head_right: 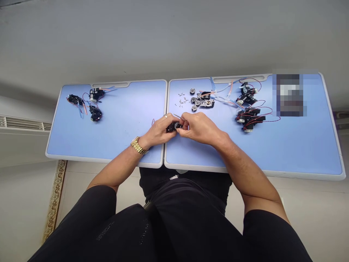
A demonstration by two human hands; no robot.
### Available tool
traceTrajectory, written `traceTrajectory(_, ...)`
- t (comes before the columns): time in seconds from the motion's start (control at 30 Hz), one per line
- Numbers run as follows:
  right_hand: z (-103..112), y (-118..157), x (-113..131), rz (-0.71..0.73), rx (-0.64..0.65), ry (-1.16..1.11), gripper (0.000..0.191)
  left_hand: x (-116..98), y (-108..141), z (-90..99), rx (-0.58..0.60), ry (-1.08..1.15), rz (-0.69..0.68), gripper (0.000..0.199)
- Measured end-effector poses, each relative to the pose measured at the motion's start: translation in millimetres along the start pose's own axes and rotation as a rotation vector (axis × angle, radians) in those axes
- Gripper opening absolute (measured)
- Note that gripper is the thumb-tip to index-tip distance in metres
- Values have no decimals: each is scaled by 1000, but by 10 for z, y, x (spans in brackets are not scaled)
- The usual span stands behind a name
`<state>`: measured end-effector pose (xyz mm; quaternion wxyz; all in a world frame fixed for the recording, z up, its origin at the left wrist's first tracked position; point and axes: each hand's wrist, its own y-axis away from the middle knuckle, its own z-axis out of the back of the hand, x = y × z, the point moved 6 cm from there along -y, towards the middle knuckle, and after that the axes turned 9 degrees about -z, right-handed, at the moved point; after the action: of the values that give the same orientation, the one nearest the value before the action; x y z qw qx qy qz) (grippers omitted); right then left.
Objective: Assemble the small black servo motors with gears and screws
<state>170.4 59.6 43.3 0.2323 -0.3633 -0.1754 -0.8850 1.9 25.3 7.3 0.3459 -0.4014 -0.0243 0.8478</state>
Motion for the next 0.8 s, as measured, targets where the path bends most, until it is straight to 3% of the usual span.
traceTrajectory(0.23, -3, 14, -23, 71, -21, 114, 13, 10, -20, 43, 55, 159, 0, 39)
traceTrajectory(0.8, -86, 87, 37, 192, -7, 476, 13, 73, -13, 79, -17, 179, -19, 37)
